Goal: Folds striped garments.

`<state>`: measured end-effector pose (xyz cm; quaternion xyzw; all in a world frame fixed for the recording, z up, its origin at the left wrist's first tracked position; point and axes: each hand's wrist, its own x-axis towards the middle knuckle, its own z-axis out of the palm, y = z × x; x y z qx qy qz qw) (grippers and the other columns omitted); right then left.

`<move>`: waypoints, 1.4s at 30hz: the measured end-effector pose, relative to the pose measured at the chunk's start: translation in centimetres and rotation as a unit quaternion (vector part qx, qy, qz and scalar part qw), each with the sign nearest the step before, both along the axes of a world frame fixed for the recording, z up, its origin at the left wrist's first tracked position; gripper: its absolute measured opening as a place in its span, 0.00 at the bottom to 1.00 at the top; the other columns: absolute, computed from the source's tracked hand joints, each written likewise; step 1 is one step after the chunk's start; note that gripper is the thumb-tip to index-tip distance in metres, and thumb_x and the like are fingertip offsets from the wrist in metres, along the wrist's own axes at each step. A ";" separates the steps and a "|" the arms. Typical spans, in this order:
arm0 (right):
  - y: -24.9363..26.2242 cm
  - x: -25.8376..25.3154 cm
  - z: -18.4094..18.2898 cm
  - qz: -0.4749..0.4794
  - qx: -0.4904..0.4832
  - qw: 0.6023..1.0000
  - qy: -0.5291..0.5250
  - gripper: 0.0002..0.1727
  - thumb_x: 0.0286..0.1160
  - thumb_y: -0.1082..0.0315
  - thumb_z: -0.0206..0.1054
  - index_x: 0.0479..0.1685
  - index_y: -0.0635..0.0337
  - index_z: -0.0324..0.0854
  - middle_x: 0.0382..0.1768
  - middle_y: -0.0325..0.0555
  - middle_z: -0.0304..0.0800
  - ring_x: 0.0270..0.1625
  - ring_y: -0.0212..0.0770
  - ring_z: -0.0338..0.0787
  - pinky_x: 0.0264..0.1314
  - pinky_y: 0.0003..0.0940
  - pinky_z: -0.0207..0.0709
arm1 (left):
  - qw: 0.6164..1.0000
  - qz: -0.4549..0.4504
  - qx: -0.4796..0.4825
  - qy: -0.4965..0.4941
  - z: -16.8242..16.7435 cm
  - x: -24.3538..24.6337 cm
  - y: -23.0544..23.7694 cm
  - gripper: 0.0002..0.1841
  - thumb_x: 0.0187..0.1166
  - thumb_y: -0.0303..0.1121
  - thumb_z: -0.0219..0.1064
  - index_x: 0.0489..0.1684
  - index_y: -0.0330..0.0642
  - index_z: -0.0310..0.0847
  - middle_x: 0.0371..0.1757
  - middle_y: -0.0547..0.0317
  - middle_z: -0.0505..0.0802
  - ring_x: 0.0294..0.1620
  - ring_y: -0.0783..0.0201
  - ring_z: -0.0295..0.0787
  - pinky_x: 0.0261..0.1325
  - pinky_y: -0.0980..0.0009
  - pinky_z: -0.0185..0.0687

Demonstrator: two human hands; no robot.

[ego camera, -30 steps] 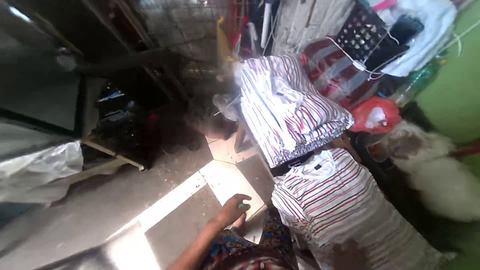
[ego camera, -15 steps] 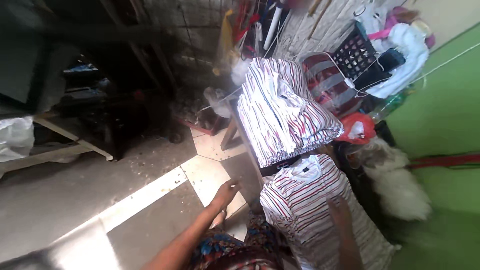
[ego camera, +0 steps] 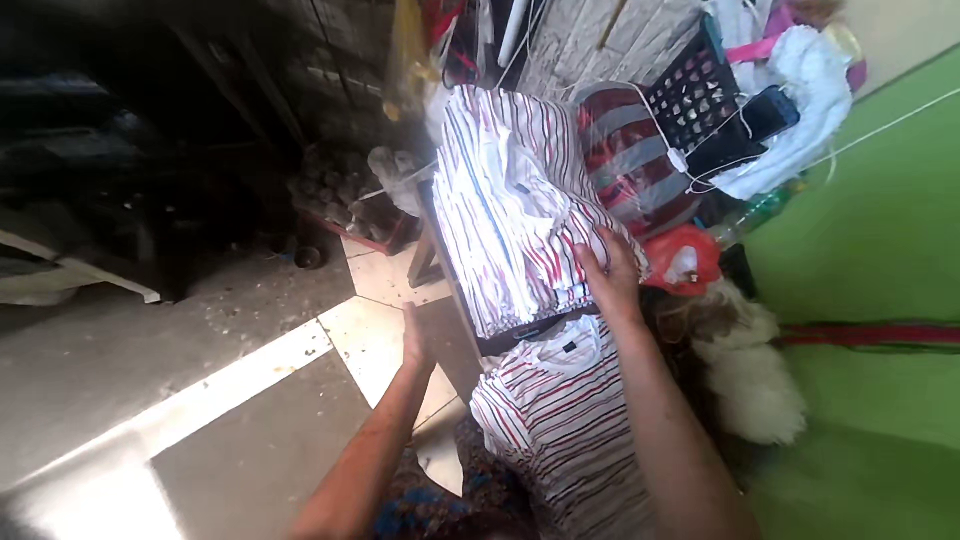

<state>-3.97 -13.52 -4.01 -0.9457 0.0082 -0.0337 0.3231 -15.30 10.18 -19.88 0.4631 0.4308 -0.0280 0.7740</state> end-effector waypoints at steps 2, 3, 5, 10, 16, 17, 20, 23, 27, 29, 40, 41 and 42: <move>0.0 -0.4 -0.6 0.006 0.008 1.000 -0.009 0.37 0.81 0.46 0.66 0.84 0.60 0.71 0.86 0.69 0.63 0.90 0.63 0.60 0.91 0.58 0.54 | 0.999 0.044 0.024 -0.003 -1.0 0.6 -0.6 0.36 0.94 0.57 0.25 0.96 0.45 0.41 0.96 0.45 0.51 0.95 0.46 0.44 0.87 0.37 0.46; -0.1 -0.6 -0.5 0.010 0.010 1.000 -0.006 0.37 0.81 0.46 0.66 0.84 0.60 0.70 0.87 0.69 0.62 0.91 0.63 0.59 0.91 0.58 0.54 | 0.998 0.054 0.039 -0.012 -1.6 1.0 -1.5 0.36 0.94 0.56 0.25 0.96 0.44 0.39 0.96 0.44 0.50 0.95 0.46 0.43 0.88 0.39 0.45; -0.3 -0.6 -0.3 0.020 0.007 1.000 -0.006 0.37 0.80 0.46 0.67 0.84 0.59 0.71 0.86 0.67 0.63 0.90 0.63 0.61 0.90 0.58 0.54 | 0.997 0.024 0.072 -0.026 -1.9 2.1 -5.2 0.34 0.95 0.51 0.27 0.95 0.38 0.40 0.93 0.38 0.55 0.93 0.48 0.51 0.90 0.48 0.52; -0.1 -0.6 -0.1 0.027 -0.024 0.999 0.004 0.36 0.81 0.46 0.66 0.84 0.57 0.71 0.85 0.66 0.65 0.87 0.65 0.66 0.84 0.66 0.60 | 0.998 -0.051 0.028 -0.016 -0.9 3.7 -13.9 0.34 0.79 0.13 0.54 0.89 0.23 0.47 0.87 0.27 0.62 0.87 0.43 0.60 0.86 0.53 0.59; -0.1 -1.2 -1.1 0.020 -0.040 0.999 -0.015 0.37 0.80 0.43 0.64 0.84 0.55 0.71 0.86 0.67 0.64 0.86 0.67 0.66 0.82 0.68 0.61 | 0.996 0.007 0.035 -0.087 -2.1 0.8 -8.1 0.39 0.91 0.59 0.24 0.97 0.45 0.29 0.96 0.45 0.51 0.94 0.57 0.51 0.92 0.55 0.52; 0.1 -1.3 -1.2 0.017 -0.039 0.999 -0.017 0.38 0.80 0.42 0.64 0.84 0.56 0.71 0.86 0.67 0.63 0.86 0.68 0.65 0.83 0.67 0.60 | 0.996 -0.002 0.036 -0.085 -2.4 0.6 -8.5 0.39 0.91 0.59 0.24 0.97 0.44 0.27 0.96 0.45 0.49 0.95 0.57 0.49 0.93 0.55 0.50; 0.3 -0.9 -1.2 0.011 -0.029 0.999 -0.021 0.39 0.80 0.43 0.65 0.84 0.59 0.71 0.86 0.70 0.63 0.88 0.66 0.63 0.88 0.61 0.58 | 0.989 -0.111 0.031 -0.092 -2.6 0.6 -11.2 0.34 0.95 0.46 0.26 0.95 0.32 0.32 0.94 0.34 0.49 0.95 0.49 0.47 0.94 0.54 0.46; 0.0 -1.0 -0.3 0.011 -0.033 0.999 0.028 0.39 0.81 0.43 0.64 0.87 0.57 0.67 0.88 0.66 0.59 0.91 0.61 0.59 0.91 0.55 0.56 | 0.979 -0.183 0.059 -0.067 -1.7 -0.2 -10.1 0.32 0.96 0.44 0.32 0.95 0.35 0.38 0.93 0.37 0.57 0.92 0.49 0.55 0.90 0.53 0.54; -0.8 -2.3 0.5 0.017 0.008 1.000 0.014 0.38 0.83 0.49 0.64 0.89 0.58 0.64 0.90 0.65 0.58 0.92 0.57 0.58 0.92 0.50 0.56 | 0.954 -0.280 0.106 -0.018 -2.5 -2.9 -4.3 0.32 0.94 0.44 0.47 0.93 0.34 0.48 0.91 0.35 0.61 0.91 0.44 0.57 0.89 0.46 0.54; -2.1 -5.2 -0.6 0.006 0.026 0.999 -0.037 0.34 0.84 0.55 0.64 0.86 0.63 0.67 0.87 0.67 0.61 0.88 0.58 0.67 0.86 0.49 0.65 | 0.939 -0.325 0.096 0.047 -3.1 -5.4 -2.2 0.28 0.94 0.40 0.50 0.88 0.31 0.58 0.85 0.33 0.71 0.83 0.41 0.68 0.80 0.46 0.64; -9.1 -37.7 -13.6 -0.385 -0.146 0.838 0.357 0.35 0.81 0.63 0.65 0.87 0.66 0.64 0.88 0.74 0.55 0.90 0.71 0.58 0.88 0.64 0.55 | 0.770 -0.610 0.184 -0.037 -4.5 -6.7 -5.3 0.40 0.81 0.36 0.71 0.89 0.30 0.53 0.80 0.29 0.75 0.79 0.39 0.76 0.80 0.47 0.70; -9.0 -39.5 -13.9 -0.405 -0.122 0.821 0.383 0.37 0.80 0.62 0.66 0.89 0.65 0.61 0.89 0.73 0.53 0.91 0.71 0.54 0.88 0.67 0.53 | 0.757 -0.626 0.183 -0.043 -5.0 -6.6 -5.8 0.39 0.81 0.36 0.71 0.88 0.29 0.54 0.77 0.29 0.79 0.77 0.40 0.78 0.80 0.48 0.71; -8.9 -40.9 -14.4 -0.407 -0.102 0.814 0.402 0.41 0.79 0.62 0.67 0.92 0.62 0.55 0.92 0.71 0.46 0.93 0.72 0.48 0.90 0.67 0.48 | 0.743 -0.643 0.180 -0.042 -5.3 -6.4 -6.3 0.38 0.82 0.37 0.70 0.87 0.27 0.55 0.74 0.30 0.81 0.75 0.42 0.80 0.79 0.50 0.72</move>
